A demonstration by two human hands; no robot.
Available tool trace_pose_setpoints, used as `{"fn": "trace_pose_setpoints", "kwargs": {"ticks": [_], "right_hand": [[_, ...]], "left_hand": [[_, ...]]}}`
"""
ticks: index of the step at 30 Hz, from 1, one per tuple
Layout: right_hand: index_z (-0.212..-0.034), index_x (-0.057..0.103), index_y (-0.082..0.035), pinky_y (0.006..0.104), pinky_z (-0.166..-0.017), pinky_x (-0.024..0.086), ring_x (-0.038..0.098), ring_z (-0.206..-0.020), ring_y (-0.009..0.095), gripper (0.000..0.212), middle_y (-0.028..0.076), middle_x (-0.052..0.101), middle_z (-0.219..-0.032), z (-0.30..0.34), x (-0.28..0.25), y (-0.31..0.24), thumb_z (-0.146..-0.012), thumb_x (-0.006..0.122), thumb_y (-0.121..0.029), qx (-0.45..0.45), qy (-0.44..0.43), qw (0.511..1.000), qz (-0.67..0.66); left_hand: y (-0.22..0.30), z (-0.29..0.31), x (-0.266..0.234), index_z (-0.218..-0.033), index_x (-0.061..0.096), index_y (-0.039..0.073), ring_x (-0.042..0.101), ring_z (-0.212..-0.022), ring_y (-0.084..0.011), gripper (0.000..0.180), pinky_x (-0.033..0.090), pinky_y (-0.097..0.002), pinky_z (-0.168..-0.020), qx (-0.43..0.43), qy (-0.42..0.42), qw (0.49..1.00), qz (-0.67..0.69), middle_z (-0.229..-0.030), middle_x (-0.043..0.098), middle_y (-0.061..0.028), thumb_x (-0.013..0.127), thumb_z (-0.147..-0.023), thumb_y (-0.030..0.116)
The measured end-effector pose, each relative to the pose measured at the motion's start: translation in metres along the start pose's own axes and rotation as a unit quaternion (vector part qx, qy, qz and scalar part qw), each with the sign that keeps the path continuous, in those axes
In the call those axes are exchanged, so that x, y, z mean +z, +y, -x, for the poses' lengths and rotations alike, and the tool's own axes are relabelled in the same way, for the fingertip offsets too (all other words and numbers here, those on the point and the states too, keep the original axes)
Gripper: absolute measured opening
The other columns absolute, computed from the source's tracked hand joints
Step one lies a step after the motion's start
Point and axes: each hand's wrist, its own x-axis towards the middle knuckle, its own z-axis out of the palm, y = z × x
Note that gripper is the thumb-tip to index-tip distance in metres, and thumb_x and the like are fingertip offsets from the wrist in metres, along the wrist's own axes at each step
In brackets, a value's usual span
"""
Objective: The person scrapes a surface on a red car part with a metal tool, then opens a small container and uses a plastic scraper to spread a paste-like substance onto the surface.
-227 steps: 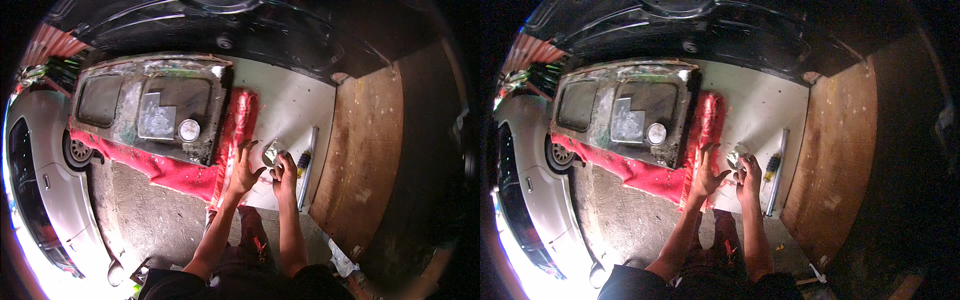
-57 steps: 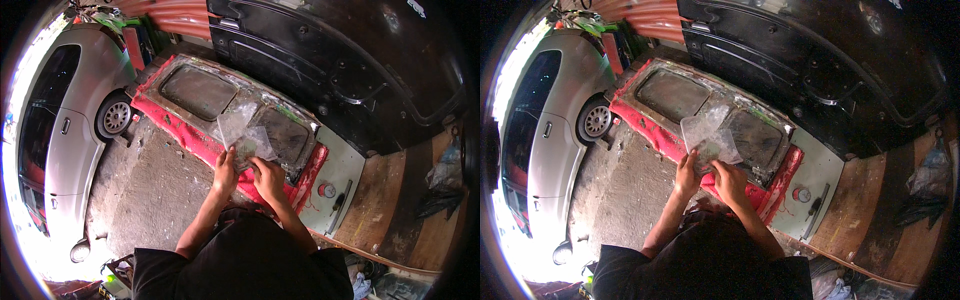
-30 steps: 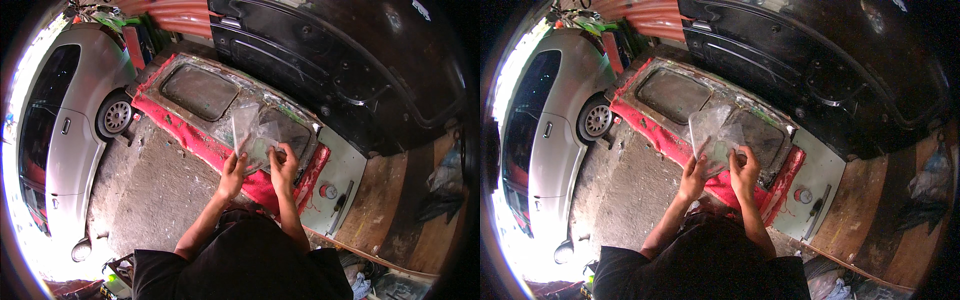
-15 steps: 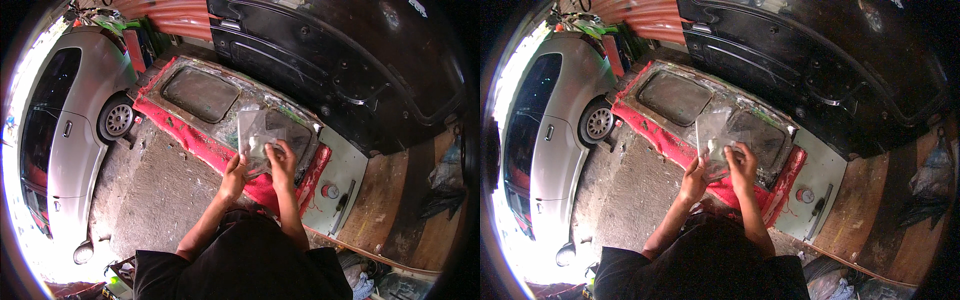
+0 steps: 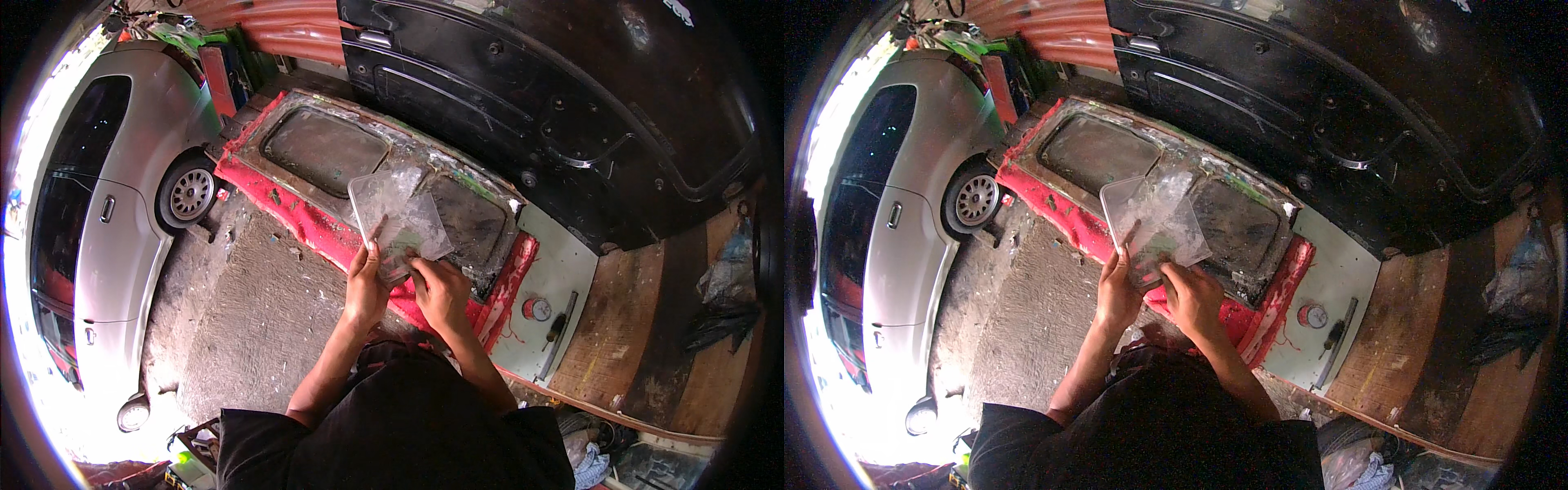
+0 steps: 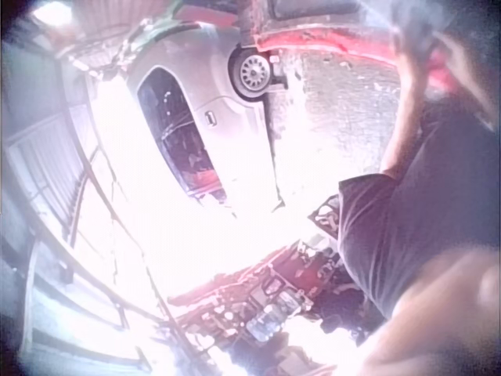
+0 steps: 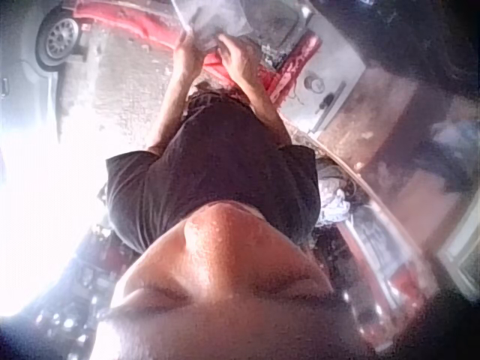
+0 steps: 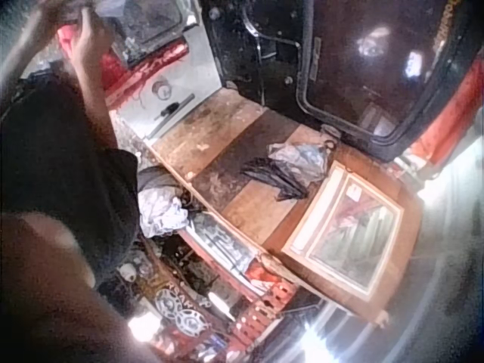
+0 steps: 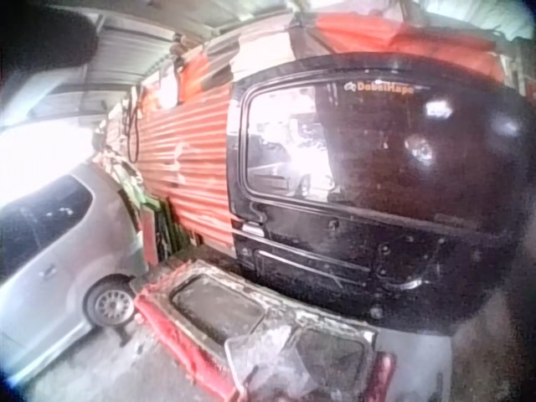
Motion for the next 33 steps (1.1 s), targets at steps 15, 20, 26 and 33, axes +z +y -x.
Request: {"fn": "trace_pose_setpoints", "kwargs": {"ticks": [15, 20, 26, 33], "right_hand": [[-0.097, 0.063, -0.003, 0.0239, -0.048, 0.023, 0.032, -0.053, 0.001, 0.011, -0.008, 0.04, -0.056, -0.009, -0.009, 0.025, -0.094, 0.066, -0.012, 0.246, 0.043, 0.951, -0.182], [-0.097, 0.063, -0.002, 0.0227, -0.047, 0.023, 0.031, -0.052, 0.001, 0.01, -0.007, 0.043, -0.056, -0.006, 0.003, 0.015, -0.092, 0.067, -0.009, 0.234, 0.079, 0.947, -0.205], [-0.098, 0.063, -0.002, 0.0207, -0.048, 0.026, 0.036, -0.053, 0.0, 0.011, -0.006, 0.051, -0.059, -0.001, 0.019, 0.014, -0.093, 0.067, -0.011, 0.22, 0.08, 0.941, -0.246], [-0.097, 0.065, -0.003, 0.0224, -0.057, 0.043, 0.056, -0.064, 0.005, 0.011, 0.0, 0.067, -0.074, -0.004, -0.005, 0.021, -0.092, 0.068, -0.012, 0.27, 0.09, 0.918, -0.275]], "left_hand": [[0.011, 0.015, -0.005, -0.15, 0.027, 0.004, 0.046, -0.132, -0.0329, 0.052, 0.047, -0.0502, -0.103, 0.002, -0.013, 1.0, 0.011, -0.151, 0.036, -0.0156, 0.036, -0.105, 0.029], [0.004, 0.017, -0.006, -0.15, 0.028, 0.003, 0.046, -0.132, -0.0308, 0.052, 0.047, -0.0468, -0.104, -0.009, -0.028, 1.0, 0.001, -0.15, 0.038, -0.0156, 0.038, -0.105, 0.028], [-0.008, 0.021, -0.003, -0.148, 0.032, 0.002, 0.051, -0.127, -0.0275, 0.048, 0.046, -0.0442, -0.104, -0.029, -0.017, 0.997, -0.066, -0.143, 0.045, -0.0142, 0.038, -0.106, 0.024], [-0.015, 0.022, -0.006, -0.144, 0.037, 0.002, 0.055, -0.122, -0.0267, 0.044, 0.049, -0.0453, -0.1, -0.038, 0.042, 0.998, -0.028, -0.134, 0.053, -0.0133, 0.039, -0.106, 0.024]]}}
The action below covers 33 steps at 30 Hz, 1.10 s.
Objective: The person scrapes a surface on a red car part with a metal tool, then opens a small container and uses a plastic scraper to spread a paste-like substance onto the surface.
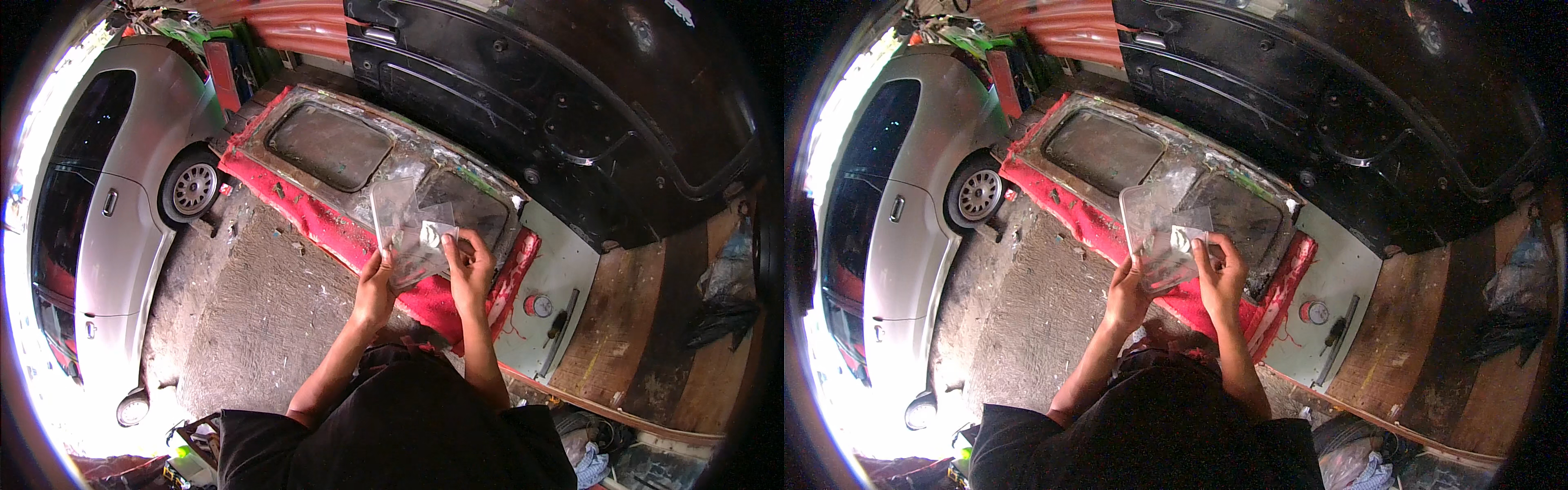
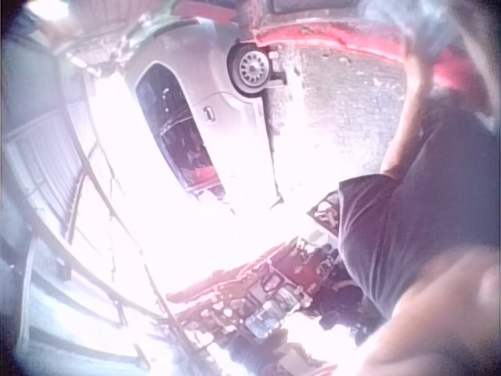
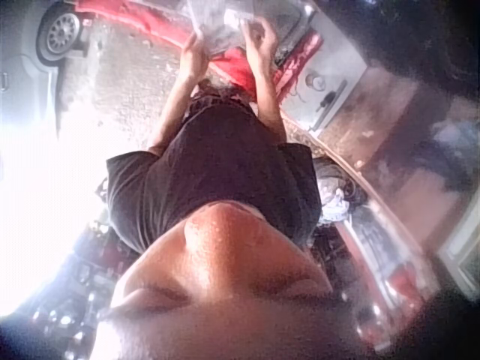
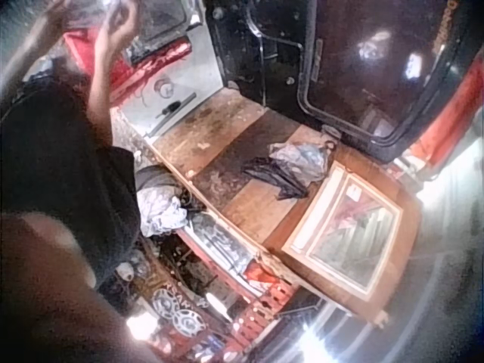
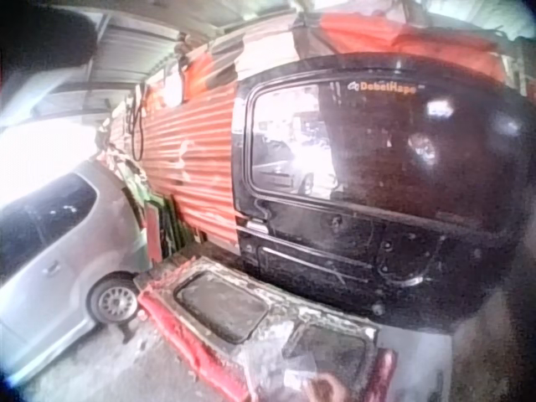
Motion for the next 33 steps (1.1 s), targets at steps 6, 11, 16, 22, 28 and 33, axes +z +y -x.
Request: {"fn": "trace_pose_setpoints", "kwargs": {"ticks": [6, 11, 16, 22, 28, 33], "right_hand": [[-0.094, 0.068, -0.005, 0.0375, -0.063, 0.051, 0.067, -0.073, 0.03, 0.016, 0.011, 0.07, -0.086, 0.023, 0.008, -0.004, -0.079, 0.073, -0.004, -0.262, -0.042, 0.928, 0.261], [-0.093, 0.067, -0.007, 0.0362, -0.064, 0.051, 0.066, -0.074, 0.028, 0.019, 0.009, 0.071, -0.087, 0.034, 0.007, -0.011, -0.076, 0.071, -0.002, -0.261, -0.103, 0.914, 0.293], [-0.091, 0.07, -0.007, 0.0341, -0.059, 0.05, 0.065, -0.065, 0.024, 0.009, 0.009, 0.071, -0.083, 0.014, -0.013, -0.019, -0.082, 0.071, -0.009, -0.233, -0.125, 0.947, 0.182], [-0.095, 0.067, -0.006, 0.0348, -0.059, 0.048, 0.066, -0.065, 0.025, 0.015, 0.012, 0.069, -0.08, -0.021, -0.018, -0.026, -0.089, 0.07, -0.019, -0.124, -0.077, 0.976, 0.159], [-0.096, 0.068, -0.002, 0.0341, -0.067, 0.051, 0.068, -0.075, 0.03, 0.016, 0.013, 0.07, -0.088, -0.026, -0.002, -0.043, -0.085, 0.072, -0.014, -0.221, -0.168, 0.943, 0.184], [-0.09, 0.07, -0.009, 0.0363, -0.063, 0.05, 0.065, -0.071, 0.025, 0.013, 0.005, 0.071, -0.088, -0.018, -0.003, -0.042, -0.078, 0.072, -0.007, -0.348, -0.22, 0.882, 0.229]], "left_hand": [[-0.003, 0.001, -0.001, -0.142, 0.039, 0.003, 0.061, -0.112, -0.0241, 0.042, 0.054, -0.0423, -0.09, 0.006, -0.023, 1.0, 0.017, -0.126, 0.058, -0.0123, 0.038, -0.106, 0.025], [0.0, 0.001, 0.0, -0.137, 0.043, 0.003, 0.065, -0.103, -0.0234, 0.039, 0.057, -0.0396, -0.084, 0.017, 0.022, 0.999, 0.035, -0.119, 0.061, -0.0127, 0.039, -0.106, 0.026], [0.01, 0.003, 0.002, -0.135, 0.045, 0.001, 0.066, -0.1, -0.0236, 0.04, 0.057, -0.0382, -0.084, -0.001, 0.034, 0.999, 0.024, -0.116, 0.062, -0.0131, 0.04, -0.106, 0.028], [0.016, 0.002, -0.004, -0.13, 0.053, -0.002, 0.06, -0.107, -0.0211, 0.047, 0.049, -0.0365, -0.093, -0.053, 0.075, 0.991, -0.092, -0.119, 0.062, -0.0125, 0.045, -0.104, 0.036], [0.013, -0.005, -0.021, -0.128, 0.055, -0.004, 0.057, -0.108, -0.0186, 0.052, 0.045, -0.0333, -0.092, -0.03, 0.036, 0.972, -0.23, -0.117, 0.063, -0.012, 0.047, -0.102, 0.041], [0.02, -0.008, -0.021, -0.125, 0.056, -0.003, 0.066, -0.092, -0.0207, 0.047, 0.056, -0.0331, -0.075, -0.017, 0.043, 0.979, -0.197, -0.111, 0.066, -0.0125, 0.045, -0.103, 0.037]]}}
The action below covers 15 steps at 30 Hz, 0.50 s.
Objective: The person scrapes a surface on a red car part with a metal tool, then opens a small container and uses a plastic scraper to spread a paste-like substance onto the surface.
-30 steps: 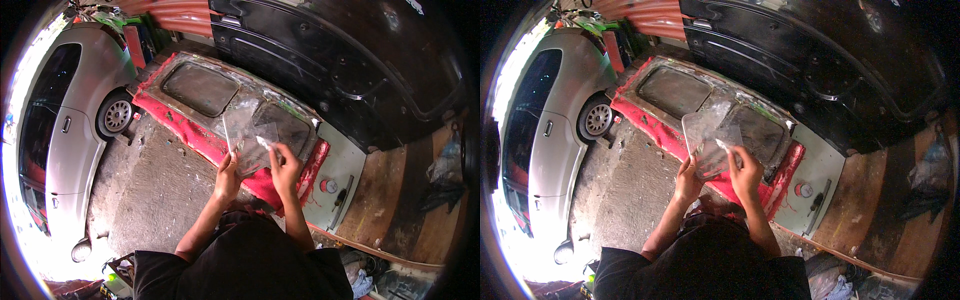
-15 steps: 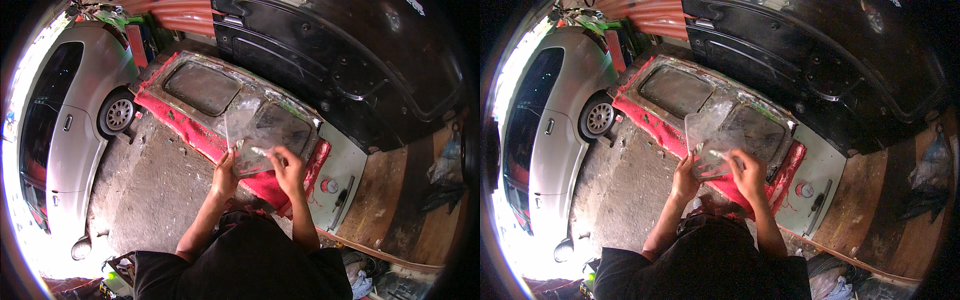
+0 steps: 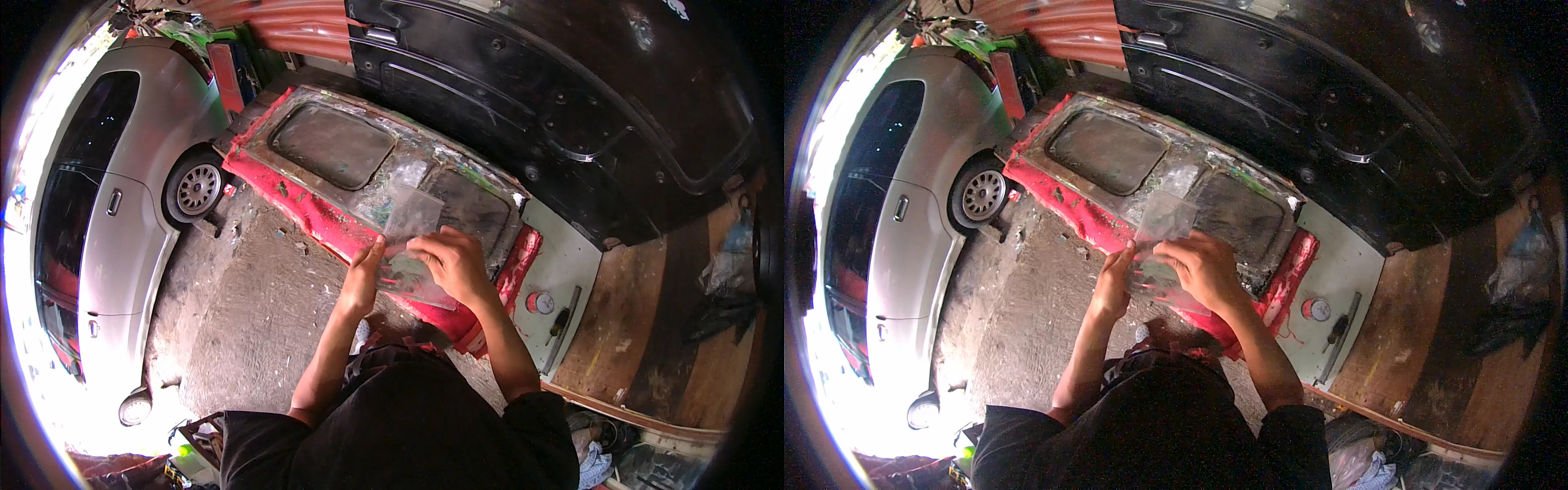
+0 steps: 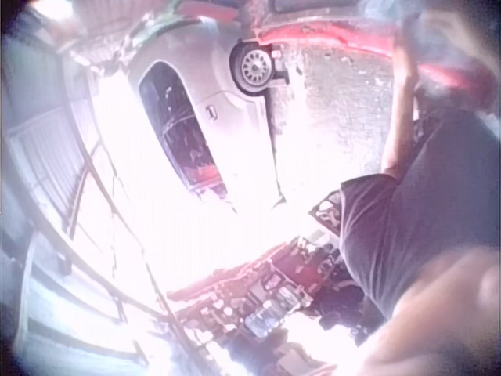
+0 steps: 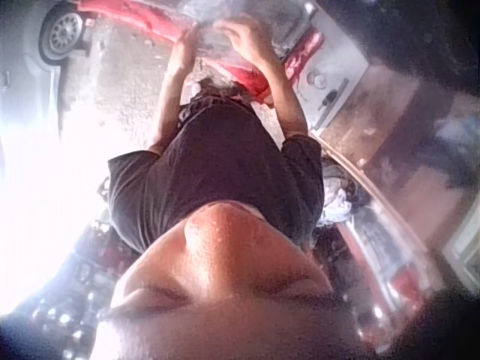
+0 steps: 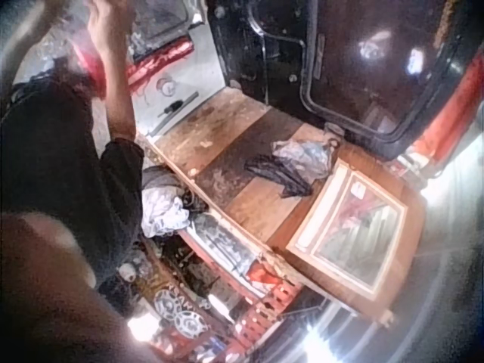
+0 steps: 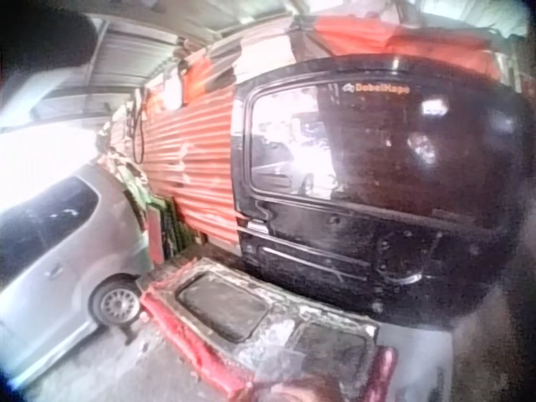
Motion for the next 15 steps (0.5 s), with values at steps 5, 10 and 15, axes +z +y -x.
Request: {"fn": "trace_pose_setpoints", "kwargs": {"ticks": [5, 10, 15], "right_hand": [[-0.089, 0.071, -0.012, 0.0332, -0.063, 0.051, 0.063, -0.07, 0.022, 0.018, -0.001, 0.073, -0.092, 0.015, -0.004, -0.004, -0.074, 0.071, -0.002, -0.036, 0.087, 0.995, 0.034], [-0.087, 0.071, -0.012, 0.0326, -0.061, 0.051, 0.062, -0.069, 0.021, 0.024, 0.001, 0.073, -0.092, 0.032, 0.009, -0.005, -0.069, 0.067, 0.004, -0.042, 0.022, 0.996, 0.078], [-0.086, 0.07, -0.011, 0.0326, -0.06, 0.049, 0.062, -0.07, 0.021, 0.02, 0.001, 0.073, -0.09, 0.041, -0.007, 0.001, -0.072, 0.068, 0.003, -0.038, -0.035, 0.996, 0.075]], "left_hand": [[0.011, 0.007, 0.005, -0.119, 0.059, -0.004, 0.067, -0.093, -0.0199, 0.044, 0.056, -0.0324, -0.076, 0.022, 0.02, 0.997, 0.069, -0.11, 0.066, -0.0124, 0.048, -0.102, 0.035], [0.002, 0.005, 0.003, -0.116, 0.061, -0.006, 0.064, -0.092, -0.0166, 0.044, 0.052, -0.0292, -0.079, 0.045, 0.078, 0.996, 0.003, -0.105, 0.067, -0.0118, 0.05, -0.102, 0.035], [-0.013, 0.001, 0.004, -0.109, 0.064, -0.009, 0.059, -0.084, -0.0126, 0.048, 0.048, -0.0268, -0.077, 0.089, 0.174, 0.981, -0.008, -0.093, 0.068, -0.0093, 0.048, -0.103, 0.036]]}}
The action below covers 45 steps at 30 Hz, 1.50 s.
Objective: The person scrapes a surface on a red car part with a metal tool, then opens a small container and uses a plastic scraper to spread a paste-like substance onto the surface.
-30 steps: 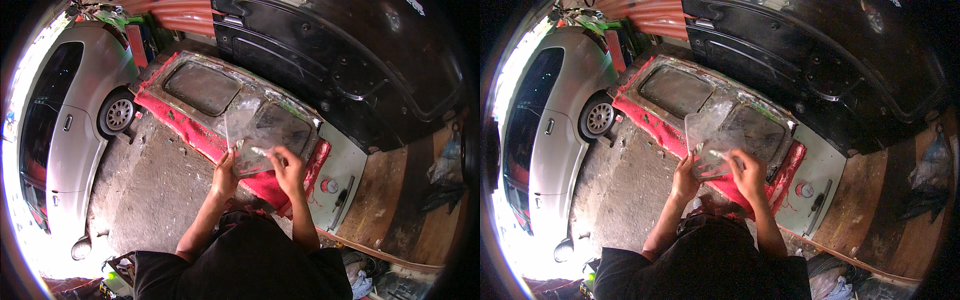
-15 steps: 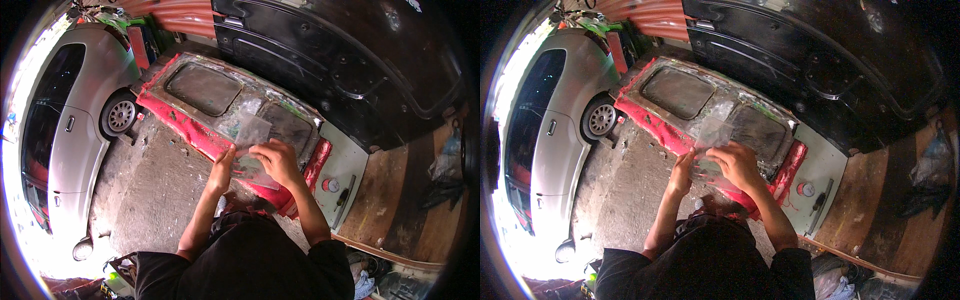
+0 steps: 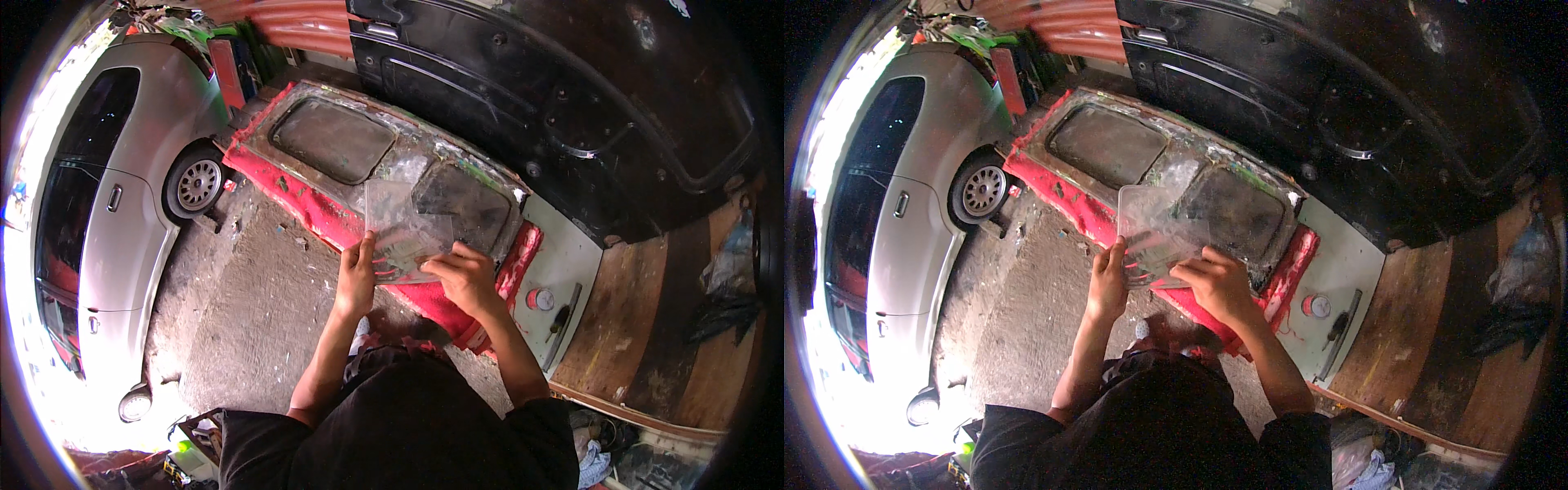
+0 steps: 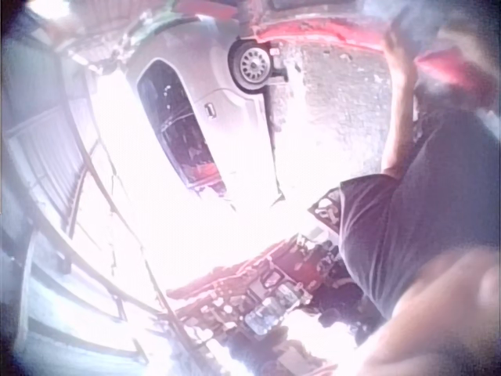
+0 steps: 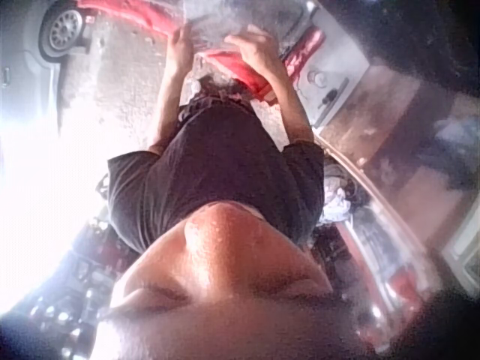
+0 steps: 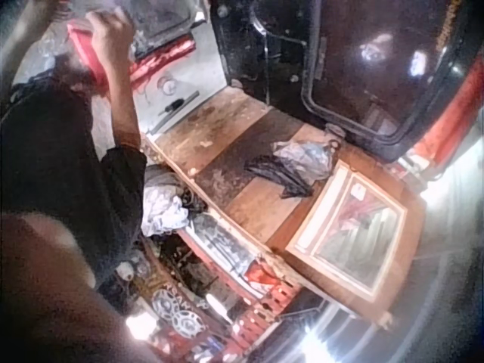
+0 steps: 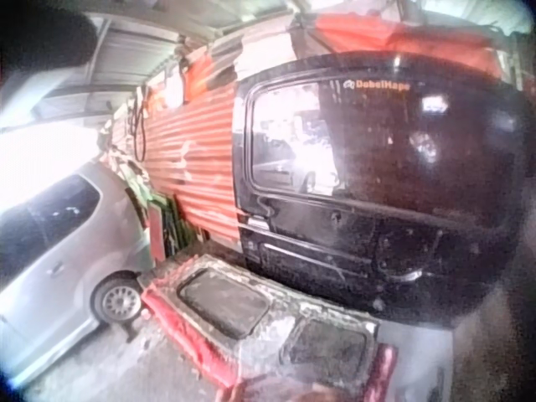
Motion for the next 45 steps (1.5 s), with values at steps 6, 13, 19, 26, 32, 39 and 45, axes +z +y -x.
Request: {"fn": "trace_pose_setpoints", "kwargs": {"ticks": [6, 13, 19, 26, 32, 39, 45], "right_hand": [[-0.087, 0.068, -0.01, 0.0359, -0.058, 0.047, 0.065, -0.069, 0.025, 0.006, 0.006, 0.07, -0.08, -0.003, -0.007, 0.005, -0.082, 0.07, -0.008, 0.137, 0.147, 0.978, -0.051], [-0.09, 0.066, -0.01, 0.0436, -0.059, 0.048, 0.066, -0.066, 0.035, 0.013, 0.013, 0.067, -0.073, 0.001, 0.023, -0.005, -0.085, 0.07, -0.021, 0.303, 0.132, 0.944, 0.018], [-0.089, 0.067, -0.004, 0.0363, -0.065, 0.05, 0.068, -0.069, 0.027, 0.015, 0.012, 0.07, -0.077, -0.001, 0.045, -0.014, -0.087, 0.07, -0.018, 0.365, 0.168, 0.9, -0.172], [-0.092, 0.067, 0.001, 0.028, -0.067, 0.049, 0.064, -0.072, 0.012, 0.016, 0.009, 0.071, -0.081, -0.006, 0.064, -0.02, -0.088, 0.071, -0.014, 0.396, 0.194, 0.84, -0.318], [-0.091, 0.068, -0.001, 0.0232, -0.064, 0.047, 0.061, -0.073, 0.007, 0.011, 0.002, 0.069, -0.082, -0.003, 0.076, -0.013, -0.088, 0.071, -0.01, 0.406, 0.204, 0.769, -0.45], [-0.092, 0.069, -0.01, 0.0196, -0.053, 0.032, 0.045, -0.059, 0.001, 0.012, -0.005, 0.062, -0.076, -0.004, 0.065, -0.001, -0.087, 0.074, -0.019, 0.526, 0.142, 0.624, -0.56], [-0.096, 0.068, -0.008, 0.029, -0.055, 0.043, 0.06, -0.065, 0.01, 0.01, 0.005, 0.069, -0.077, -0.012, 0.054, 0.002, -0.09, 0.07, -0.015, 0.394, 0.235, 0.854, -0.245]], "left_hand": [[0.013, 0.017, 0.008, -0.111, 0.063, -0.01, 0.057, -0.085, -0.0105, 0.049, 0.048, -0.0264, -0.078, 0.031, -0.039, 0.996, -0.075, -0.093, 0.067, -0.0067, 0.044, -0.105, 0.035], [0.012, 0.023, 0.01, -0.12, 0.059, -0.007, 0.06, -0.089, -0.0113, 0.049, 0.052, -0.0271, -0.076, 0.052, -0.096, 0.991, -0.072, -0.103, 0.066, -0.0092, 0.044, -0.105, 0.036], [0.019, 0.032, 0.022, -0.122, 0.058, -0.006, 0.061, -0.086, -0.0105, 0.048, 0.055, -0.0281, -0.075, 0.09, -0.103, 0.985, -0.106, -0.099, 0.067, -0.0075, 0.04, -0.106, 0.035], [0.001, 0.029, 0.023, -0.124, 0.056, -0.004, 0.057, -0.08, -0.0074, 0.046, 0.052, -0.0256, -0.072, 0.084, -0.087, 0.987, -0.107, -0.091, 0.063, -0.0027, 0.039, -0.106, 0.035], [-0.001, 0.025, 0.018, -0.126, 0.056, -0.004, 0.051, -0.074, -0.0073, 0.046, 0.045, -0.024, -0.064, 0.068, -0.086, 0.976, -0.19, -0.09, 0.06, -0.0011, 0.042, -0.106, 0.035], [0.01, 0.028, 0.023, -0.138, 0.041, -0.006, 0.061, -0.096, -0.0189, 0.05, 0.053, -0.0331, -0.08, -0.018, -0.047, 0.999, 0.008, -0.113, 0.06, -0.0121, 0.043, -0.105, 0.03], [0.004, 0.022, 0.013, -0.136, 0.043, -0.004, 0.063, -0.11, -0.0267, 0.042, 0.057, -0.0388, -0.086, -0.033, -0.113, 0.983, 0.142, -0.122, 0.06, -0.016, 0.04, -0.105, 0.025]]}}
